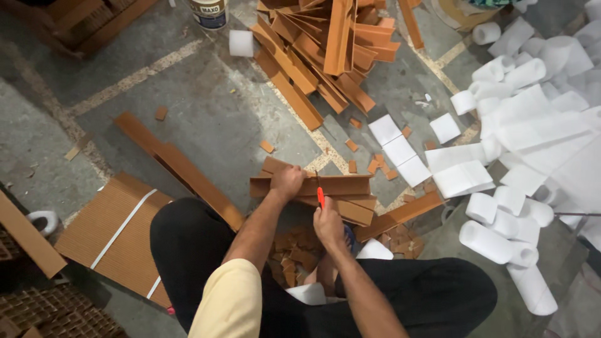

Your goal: The person sits on the floor and uses a red utility knife to cut long strips of brown corrugated cardboard. They repeatedly pick up pieces, cut them into smaller sections, and place the cut pieces into a growing pile nearby.

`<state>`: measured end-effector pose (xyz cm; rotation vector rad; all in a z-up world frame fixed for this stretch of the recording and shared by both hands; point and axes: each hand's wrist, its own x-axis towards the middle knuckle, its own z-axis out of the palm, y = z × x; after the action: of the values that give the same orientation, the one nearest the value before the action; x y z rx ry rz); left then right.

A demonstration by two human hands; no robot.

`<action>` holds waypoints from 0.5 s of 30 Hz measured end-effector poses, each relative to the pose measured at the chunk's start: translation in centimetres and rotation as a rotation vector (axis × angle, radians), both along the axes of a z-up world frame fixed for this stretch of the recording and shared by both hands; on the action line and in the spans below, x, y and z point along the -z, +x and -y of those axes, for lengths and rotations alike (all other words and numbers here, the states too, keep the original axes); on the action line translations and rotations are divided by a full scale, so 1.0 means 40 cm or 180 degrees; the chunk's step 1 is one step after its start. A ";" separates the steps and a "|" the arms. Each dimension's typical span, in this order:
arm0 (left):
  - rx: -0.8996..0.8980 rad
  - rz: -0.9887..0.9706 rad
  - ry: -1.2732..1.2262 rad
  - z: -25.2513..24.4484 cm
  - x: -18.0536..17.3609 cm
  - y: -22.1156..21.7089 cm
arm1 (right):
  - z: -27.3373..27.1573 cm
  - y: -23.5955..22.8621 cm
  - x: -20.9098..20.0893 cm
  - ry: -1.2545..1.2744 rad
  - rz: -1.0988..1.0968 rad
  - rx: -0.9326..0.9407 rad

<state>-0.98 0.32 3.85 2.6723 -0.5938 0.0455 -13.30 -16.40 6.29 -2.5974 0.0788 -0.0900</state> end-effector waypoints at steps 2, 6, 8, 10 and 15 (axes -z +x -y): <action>-0.0009 -0.0099 -0.0054 -0.003 0.003 0.001 | -0.023 -0.004 -0.006 0.0090 -0.0457 0.0122; -0.0062 -0.0217 0.0111 0.003 0.031 0.003 | -0.051 -0.018 -0.031 0.0028 -0.0830 0.0167; -0.0073 -0.0323 0.0134 0.010 0.047 0.011 | -0.058 -0.017 -0.041 -0.0029 -0.0922 0.0202; -0.0087 -0.0312 0.0179 0.014 0.059 0.017 | -0.064 -0.014 -0.044 -0.0045 -0.0874 0.0180; -0.0143 -0.0213 -0.0167 0.002 0.061 -0.017 | -0.077 -0.020 -0.033 -0.0196 -0.1036 0.0264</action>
<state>-1.64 0.24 1.43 2.6251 -0.5047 -0.0156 -14.10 -13.33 7.62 -2.6466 0.3052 0.3061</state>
